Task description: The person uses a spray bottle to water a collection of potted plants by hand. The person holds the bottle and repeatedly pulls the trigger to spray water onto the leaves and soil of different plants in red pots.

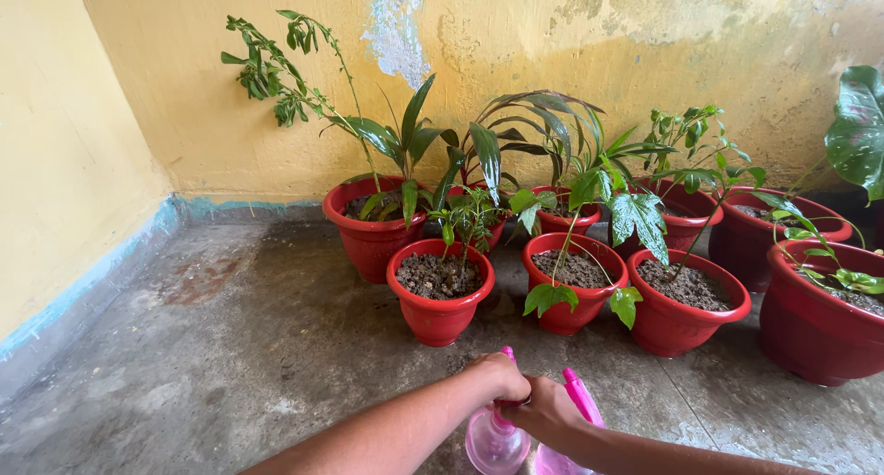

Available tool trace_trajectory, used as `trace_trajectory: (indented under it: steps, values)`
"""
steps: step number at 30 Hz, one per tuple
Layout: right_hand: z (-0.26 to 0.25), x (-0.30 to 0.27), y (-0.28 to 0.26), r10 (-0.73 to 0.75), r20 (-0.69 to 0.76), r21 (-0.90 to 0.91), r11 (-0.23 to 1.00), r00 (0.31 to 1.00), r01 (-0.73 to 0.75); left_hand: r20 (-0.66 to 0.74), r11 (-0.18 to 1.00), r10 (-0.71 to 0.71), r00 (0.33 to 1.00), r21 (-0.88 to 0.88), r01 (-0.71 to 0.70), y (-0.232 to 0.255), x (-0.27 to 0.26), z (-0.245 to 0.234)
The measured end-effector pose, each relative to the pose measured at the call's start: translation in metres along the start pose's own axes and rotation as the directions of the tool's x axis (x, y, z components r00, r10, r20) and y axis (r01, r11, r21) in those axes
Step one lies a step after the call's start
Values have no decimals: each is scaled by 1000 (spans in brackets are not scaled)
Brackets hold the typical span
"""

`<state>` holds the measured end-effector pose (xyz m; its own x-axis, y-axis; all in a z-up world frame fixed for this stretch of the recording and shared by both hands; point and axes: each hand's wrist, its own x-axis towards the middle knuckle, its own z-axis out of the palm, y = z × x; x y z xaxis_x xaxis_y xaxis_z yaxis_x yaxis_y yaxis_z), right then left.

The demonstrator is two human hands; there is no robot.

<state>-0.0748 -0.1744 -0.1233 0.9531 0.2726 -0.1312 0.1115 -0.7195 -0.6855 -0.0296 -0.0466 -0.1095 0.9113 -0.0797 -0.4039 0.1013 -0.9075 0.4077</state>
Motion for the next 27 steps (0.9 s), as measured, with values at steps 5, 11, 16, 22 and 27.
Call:
trace_trajectory:
  steps: [5, 11, 16, 22, 27]
  values:
    - [4, 5, 6, -25, 11, -3, 1000, 1000, 25, 33, 999, 14, 999, 41, -16, -2, 14, 13]
    - [12, 9, 13, -1, -9, -55, 998, 1000, 1, 10, 1000, -1, 1000, 21, 1, -4, 2, 12]
    - [16, 15, 20, -4, 20, -86, 996, 1000, 5, -24, 999, 18, 1000, 45, -17, -5, -27, 0]
    - [16, 17, 14, -52, 88, -122, 991, 995, 63, 31, 991, 23, 999, 131, -26, -2, -50, -15]
    - [12, 20, 23, -138, 111, -138, 978, 984, 153, -105, 910, 129, 986, 409, -75, 15, -63, -16]
